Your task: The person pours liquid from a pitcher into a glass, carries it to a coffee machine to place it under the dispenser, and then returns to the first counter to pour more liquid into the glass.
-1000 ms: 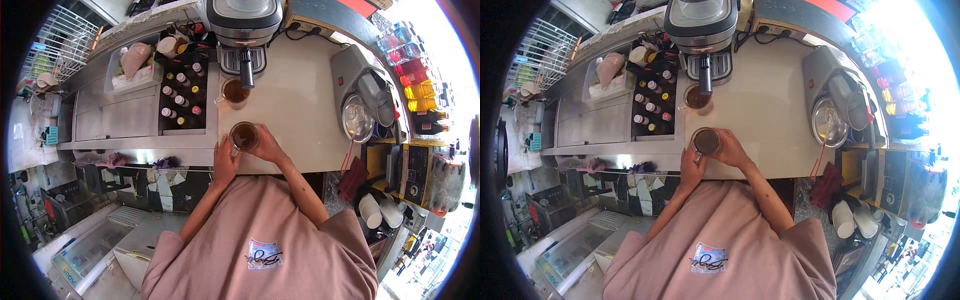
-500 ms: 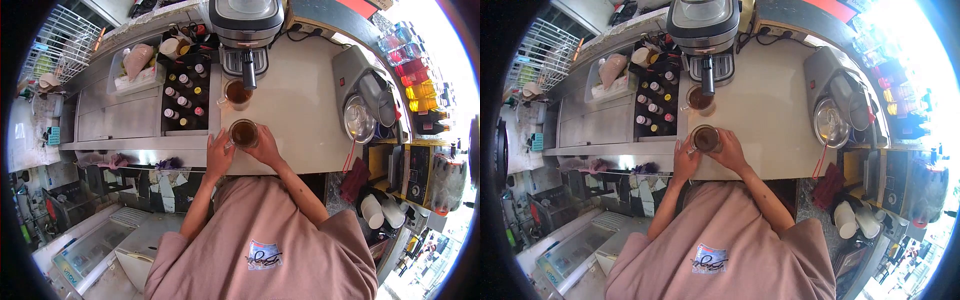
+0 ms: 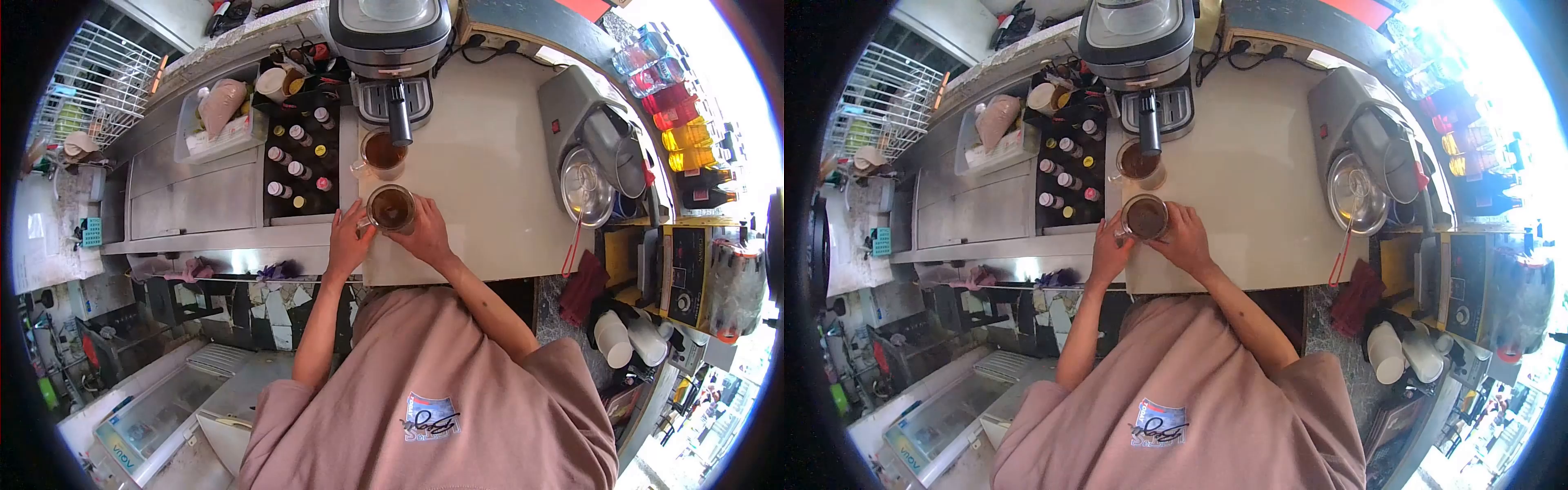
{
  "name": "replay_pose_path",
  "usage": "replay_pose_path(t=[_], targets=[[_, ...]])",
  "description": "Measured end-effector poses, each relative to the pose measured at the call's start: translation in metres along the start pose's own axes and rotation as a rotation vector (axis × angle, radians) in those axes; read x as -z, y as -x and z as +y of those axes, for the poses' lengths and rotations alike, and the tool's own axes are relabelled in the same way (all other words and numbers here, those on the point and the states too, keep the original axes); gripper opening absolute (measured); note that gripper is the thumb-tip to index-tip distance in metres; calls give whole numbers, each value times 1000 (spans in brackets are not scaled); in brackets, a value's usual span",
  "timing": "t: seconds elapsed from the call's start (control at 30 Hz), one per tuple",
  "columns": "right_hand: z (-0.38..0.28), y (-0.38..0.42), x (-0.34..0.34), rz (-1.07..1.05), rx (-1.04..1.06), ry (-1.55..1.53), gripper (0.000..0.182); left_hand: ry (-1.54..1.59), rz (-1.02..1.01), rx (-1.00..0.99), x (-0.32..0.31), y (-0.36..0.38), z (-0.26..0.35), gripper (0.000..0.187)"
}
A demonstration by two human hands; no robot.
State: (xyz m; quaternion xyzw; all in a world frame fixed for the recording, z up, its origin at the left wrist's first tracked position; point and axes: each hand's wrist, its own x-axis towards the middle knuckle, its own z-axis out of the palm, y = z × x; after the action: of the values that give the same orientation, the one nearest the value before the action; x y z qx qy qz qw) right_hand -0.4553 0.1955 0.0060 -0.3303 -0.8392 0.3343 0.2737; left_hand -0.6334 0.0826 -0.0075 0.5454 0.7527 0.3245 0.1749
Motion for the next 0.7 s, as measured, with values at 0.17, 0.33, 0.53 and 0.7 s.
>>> replay_pose_path(t=[0.17, 0.33, 0.53, 0.7], targets=[[-2, 0, 2, 16, 8, -2, 82, 110, -48, 87, 4, -2, 7, 40], [0, 2, 2, 10, 7, -21, 82, 95, -32, 70, 1, 1, 8, 40], [3, 9, 11, -26, 26, -72, 84, 190, -21, 97, -6, 6, 10, 50], [9, 28, 16, -39, -28, -102, 81, 211, 152, 86, -15, 24, 41, 56]])
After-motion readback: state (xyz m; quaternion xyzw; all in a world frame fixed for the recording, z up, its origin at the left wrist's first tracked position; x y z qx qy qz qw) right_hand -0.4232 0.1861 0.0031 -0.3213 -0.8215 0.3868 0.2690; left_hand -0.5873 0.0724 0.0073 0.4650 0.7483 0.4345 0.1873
